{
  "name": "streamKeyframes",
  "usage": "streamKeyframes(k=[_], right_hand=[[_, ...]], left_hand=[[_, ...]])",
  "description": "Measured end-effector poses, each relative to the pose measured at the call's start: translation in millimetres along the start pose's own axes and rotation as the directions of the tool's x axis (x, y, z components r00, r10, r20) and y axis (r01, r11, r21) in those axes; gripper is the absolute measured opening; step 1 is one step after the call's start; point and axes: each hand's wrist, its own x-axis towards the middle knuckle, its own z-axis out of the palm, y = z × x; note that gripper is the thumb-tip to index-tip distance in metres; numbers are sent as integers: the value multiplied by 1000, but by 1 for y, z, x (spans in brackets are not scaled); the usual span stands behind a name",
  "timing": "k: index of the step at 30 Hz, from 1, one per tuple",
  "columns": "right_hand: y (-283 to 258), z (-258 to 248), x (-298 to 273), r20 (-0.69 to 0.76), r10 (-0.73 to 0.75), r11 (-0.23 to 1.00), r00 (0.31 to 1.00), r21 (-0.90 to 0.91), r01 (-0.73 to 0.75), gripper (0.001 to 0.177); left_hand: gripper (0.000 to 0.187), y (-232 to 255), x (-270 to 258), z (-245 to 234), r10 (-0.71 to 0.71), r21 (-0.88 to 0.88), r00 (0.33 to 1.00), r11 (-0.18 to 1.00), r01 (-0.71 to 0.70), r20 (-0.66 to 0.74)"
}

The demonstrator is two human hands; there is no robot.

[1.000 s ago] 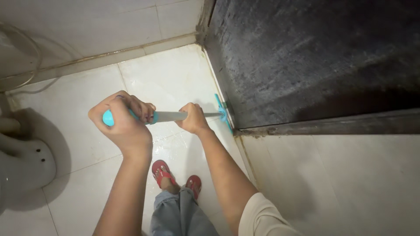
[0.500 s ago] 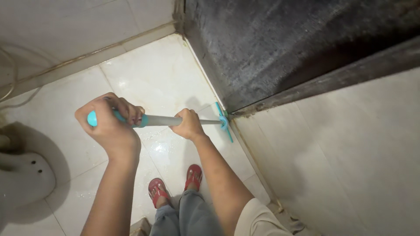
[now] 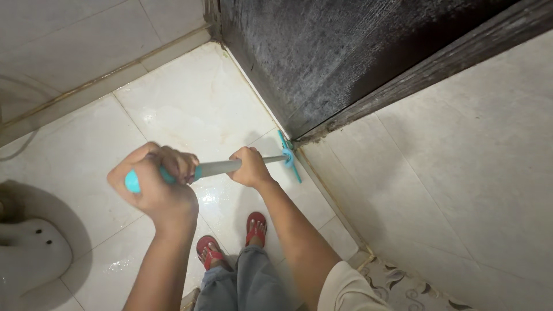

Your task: The person cleans the bathroom floor by using a squeegee to push water and cleaning agent across the tiles and toward a drain, working around the base of the toilet and into the corners.

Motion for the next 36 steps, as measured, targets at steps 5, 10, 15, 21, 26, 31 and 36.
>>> streamKeyframes(k=[5,10,15,21,26,31,36], right_hand=[[11,29,21,-16,-223,974,975,-33,223,12],[5,42,56,50,-226,974,973,-14,227,16],[-12,50,91,107,-319,947,942,1,321,15],[-32,55,132,156,-318,948,935,51,314,17],[-55,56,181,175,-323,945,930,4,327,19],[-69,76,229,144,-372,927,917,16,374,22],[-88,89,277,189,-271,961,944,2,276,19]], left_hand=[[25,-8,13,-14,3,-8,976,1000,-5,-219],[14,-24,51,-37,-26,-140,958,990,-15,-286],[16,-33,79,-60,65,-83,947,992,-96,-315],[15,-43,122,-74,80,-59,933,992,-108,-350],[18,-52,162,-75,118,-10,941,992,-128,-316],[20,-61,222,-93,104,-84,897,984,-154,-431],[19,-67,282,-106,73,-101,928,988,-118,-365]])
